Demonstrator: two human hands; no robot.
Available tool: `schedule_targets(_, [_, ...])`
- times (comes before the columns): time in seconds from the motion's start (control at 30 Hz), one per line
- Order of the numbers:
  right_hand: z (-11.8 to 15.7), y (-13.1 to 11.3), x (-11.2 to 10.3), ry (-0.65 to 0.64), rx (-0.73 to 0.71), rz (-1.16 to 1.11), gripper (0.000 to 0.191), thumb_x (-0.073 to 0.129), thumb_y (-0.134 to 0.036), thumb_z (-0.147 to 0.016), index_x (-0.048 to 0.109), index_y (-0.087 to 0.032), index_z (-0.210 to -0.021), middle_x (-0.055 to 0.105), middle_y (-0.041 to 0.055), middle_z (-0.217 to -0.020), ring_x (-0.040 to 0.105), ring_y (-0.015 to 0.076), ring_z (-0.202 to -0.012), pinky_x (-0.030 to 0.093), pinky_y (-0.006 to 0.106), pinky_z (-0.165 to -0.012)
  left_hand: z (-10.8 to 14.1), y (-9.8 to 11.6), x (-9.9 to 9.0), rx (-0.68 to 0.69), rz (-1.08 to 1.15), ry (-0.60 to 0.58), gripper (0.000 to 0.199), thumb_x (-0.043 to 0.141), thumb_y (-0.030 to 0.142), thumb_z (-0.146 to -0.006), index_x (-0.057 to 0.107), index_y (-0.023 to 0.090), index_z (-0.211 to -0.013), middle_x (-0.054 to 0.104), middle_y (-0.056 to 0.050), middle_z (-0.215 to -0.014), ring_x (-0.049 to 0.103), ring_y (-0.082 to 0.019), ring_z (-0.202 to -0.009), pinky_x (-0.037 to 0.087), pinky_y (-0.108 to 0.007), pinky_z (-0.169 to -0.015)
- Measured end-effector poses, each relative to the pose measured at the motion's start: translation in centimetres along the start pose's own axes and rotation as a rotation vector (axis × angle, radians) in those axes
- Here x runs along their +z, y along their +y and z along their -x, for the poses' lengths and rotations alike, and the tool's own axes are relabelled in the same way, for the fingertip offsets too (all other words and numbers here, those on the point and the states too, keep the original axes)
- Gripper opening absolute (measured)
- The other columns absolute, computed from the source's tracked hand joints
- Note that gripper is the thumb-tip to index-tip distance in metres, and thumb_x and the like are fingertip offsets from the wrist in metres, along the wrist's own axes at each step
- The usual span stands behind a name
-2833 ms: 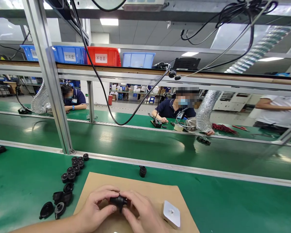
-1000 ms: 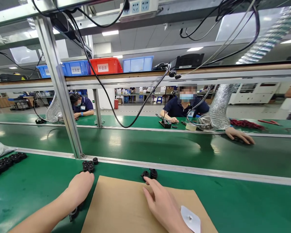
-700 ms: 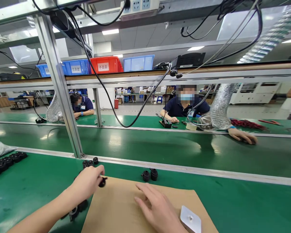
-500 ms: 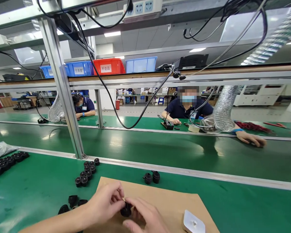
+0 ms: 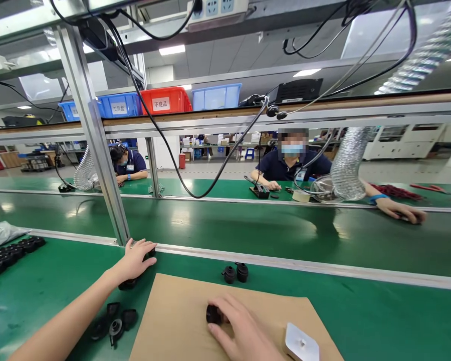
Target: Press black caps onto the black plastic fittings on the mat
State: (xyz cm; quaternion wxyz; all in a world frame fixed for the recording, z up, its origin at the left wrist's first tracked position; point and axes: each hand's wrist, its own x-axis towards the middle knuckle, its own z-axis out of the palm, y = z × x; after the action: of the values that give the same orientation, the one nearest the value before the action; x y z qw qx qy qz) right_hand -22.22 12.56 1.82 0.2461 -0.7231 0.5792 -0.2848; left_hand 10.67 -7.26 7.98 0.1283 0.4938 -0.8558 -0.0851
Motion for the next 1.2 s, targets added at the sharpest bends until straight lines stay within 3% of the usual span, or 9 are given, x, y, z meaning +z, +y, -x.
schedule_targets(0.17, [0.0,1.2,0.7,0.021,0.08,-0.025,0.051,0.067,-0.043,-0.097,0.061,-0.033,-0.147,0.064,0.0079,-0.144,0.068,0.0286,-0.111,0.057,0.043,-0.102,-0.2,0.0,0.7,0.018,-0.036,0.041,0.046,0.076,0.016,-0.09,0.068,0.02,-0.135,0.072,-0.016,-0.137,0.055,-0.032,-0.143,0.004,-0.07,-0.131])
schedule_targets(0.33, [0.1,0.1,0.2,-0.004,0.05,-0.029,0.028,0.065,-0.037,-0.098,0.07,-0.032,-0.125,0.07,0.0044,-0.12,0.068,0.0256,-0.1,0.056,0.039,-0.094,-0.2,1.1,-0.5,0.025,0.011,0.068,0.031,0.074,0.009,-0.089,0.075,0.019,-0.119,0.076,-0.013,-0.124,0.064,-0.031,-0.13,0.005,-0.07,-0.132])
schedule_targets(0.4, [0.1,-0.3,0.0,-0.007,0.045,-0.035,0.025,0.066,-0.032,-0.096,0.07,-0.031,-0.121,0.07,0.0034,-0.117,0.067,0.0247,-0.099,0.055,0.038,-0.093,0.4,2.6,-1.3,0.043,0.062,0.071,0.04,0.07,0.008,-0.091,0.071,0.018,-0.129,0.074,-0.014,-0.13,0.063,-0.032,-0.131,0.014,-0.066,-0.132])
schedule_targets(0.47, [0.0,-0.3,0.0,0.0,0.038,-0.048,0.026,0.067,-0.03,-0.095,0.07,-0.03,-0.12,0.071,0.0031,-0.117,0.068,0.0246,-0.1,0.055,0.037,-0.092,1.7,5.1,-1.5,0.073,0.14,0.048,0.049,0.07,0.012,-0.093,0.066,0.019,-0.141,0.073,-0.013,-0.137,0.062,-0.032,-0.133,0.035,-0.055,-0.127])
schedule_targets(0.57, [-0.2,0.3,0.2,0.024,0.04,-0.083,0.029,0.068,-0.031,-0.093,0.071,-0.03,-0.123,0.073,0.0029,-0.116,0.068,0.0249,-0.099,0.055,0.036,-0.091,4.7,9.5,0.2,0.13,0.278,-0.041,0.057,0.077,0.022,-0.089,0.064,0.028,-0.144,0.076,-0.005,-0.131,0.07,-0.026,-0.122,0.054,-0.037,-0.112])
schedule_targets(0.7, [-0.3,1.0,0.3,0.057,0.078,-0.124,0.036,0.068,-0.032,-0.092,0.07,-0.029,-0.127,0.075,0.0019,-0.114,0.069,0.0246,-0.094,0.055,0.036,-0.086,8.2,13.2,5.0,0.192,0.529,-0.187,0.061,0.072,0.016,-0.085,0.062,0.025,-0.145,0.071,-0.008,-0.137,0.067,-0.029,-0.127,0.053,-0.041,-0.116])
schedule_targets(0.87, [-0.2,0.9,-0.4,0.06,0.069,-0.139,0.036,0.069,-0.028,-0.089,0.072,-0.029,-0.125,0.076,0.0029,-0.117,0.07,0.0252,-0.098,0.056,0.037,-0.088,8.8,12.8,8.4,0.176,0.649,-0.181,0.067,0.081,0.015,-0.08,0.062,0.019,-0.143,0.067,-0.014,-0.14,0.062,-0.032,-0.131,0.045,-0.048,-0.121])
schedule_targets(1.03, [-0.1,0.5,-0.6,0.043,0.05,-0.195,0.036,0.07,-0.025,-0.088,0.072,-0.028,-0.124,0.075,0.0024,-0.118,0.07,0.0241,-0.099,0.055,0.037,-0.091,8.3,12.8,8.7,0.082,0.892,-0.139,0.034,0.085,0.012,-0.071,0.07,0.02,-0.101,0.073,-0.008,-0.12,0.066,-0.029,-0.116,0.05,-0.04,-0.108])
schedule_targets(1.2, [0.1,0.2,-0.4,0.048,-0.001,-0.265,0.036,0.072,-0.022,-0.09,0.072,-0.03,-0.125,0.074,0.0018,-0.118,0.069,0.0237,-0.105,0.054,0.035,-0.093,8.5,13.7,8.7,0.016,1.182,-0.185,0.028,0.08,0.014,-0.073,0.073,0.017,-0.101,0.077,-0.006,-0.102,0.07,-0.025,-0.098,0.054,-0.036,-0.093])
